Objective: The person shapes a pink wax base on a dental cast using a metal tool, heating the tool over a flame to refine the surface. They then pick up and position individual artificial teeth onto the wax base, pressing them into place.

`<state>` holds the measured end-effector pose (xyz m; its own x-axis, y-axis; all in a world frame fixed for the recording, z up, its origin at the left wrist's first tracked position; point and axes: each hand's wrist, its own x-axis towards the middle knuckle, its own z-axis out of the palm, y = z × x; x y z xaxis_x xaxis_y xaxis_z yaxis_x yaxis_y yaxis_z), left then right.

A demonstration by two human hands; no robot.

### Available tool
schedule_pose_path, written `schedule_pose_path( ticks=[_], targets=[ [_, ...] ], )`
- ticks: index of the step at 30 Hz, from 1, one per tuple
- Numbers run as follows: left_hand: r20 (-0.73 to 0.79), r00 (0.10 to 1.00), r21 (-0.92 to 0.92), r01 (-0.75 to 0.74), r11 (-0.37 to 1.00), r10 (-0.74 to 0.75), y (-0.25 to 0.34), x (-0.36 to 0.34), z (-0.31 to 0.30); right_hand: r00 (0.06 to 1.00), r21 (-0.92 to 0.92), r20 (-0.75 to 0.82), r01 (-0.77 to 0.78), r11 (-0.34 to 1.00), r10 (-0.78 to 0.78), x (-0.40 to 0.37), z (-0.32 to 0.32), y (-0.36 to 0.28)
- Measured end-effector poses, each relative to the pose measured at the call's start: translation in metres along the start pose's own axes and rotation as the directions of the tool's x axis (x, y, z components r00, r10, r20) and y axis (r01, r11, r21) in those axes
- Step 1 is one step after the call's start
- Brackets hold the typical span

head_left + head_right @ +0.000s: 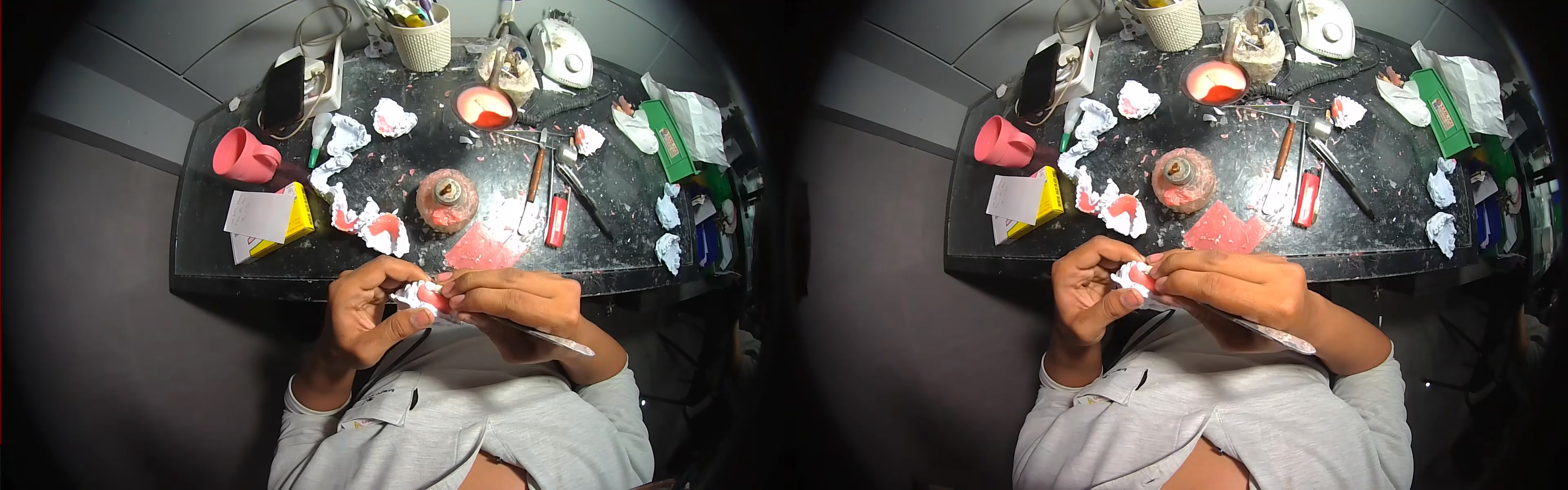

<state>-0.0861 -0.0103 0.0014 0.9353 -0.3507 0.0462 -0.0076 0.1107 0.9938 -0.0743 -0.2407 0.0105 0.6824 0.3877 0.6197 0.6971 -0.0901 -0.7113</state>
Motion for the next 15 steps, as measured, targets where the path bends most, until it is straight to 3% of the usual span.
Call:
schedule_pose_path(
  ticks=[12,15],
  targets=[
    [0.019,0.999,-0.076,0.028,0.997,-0.026,0.0003,0.0029,-0.0018,0.999,0.029,0.032,-0.038,0.999,0.037,-0.0005,-0.0044,-0.0013],
    [0.100,0.994,-0.126,-0.024,0.992,0.037,-0.0021,0.0044,-0.0069,0.999,0.039,0.035,-0.043,0.998,0.041,0.0001,-0.0047,-0.0012]
  ],
)
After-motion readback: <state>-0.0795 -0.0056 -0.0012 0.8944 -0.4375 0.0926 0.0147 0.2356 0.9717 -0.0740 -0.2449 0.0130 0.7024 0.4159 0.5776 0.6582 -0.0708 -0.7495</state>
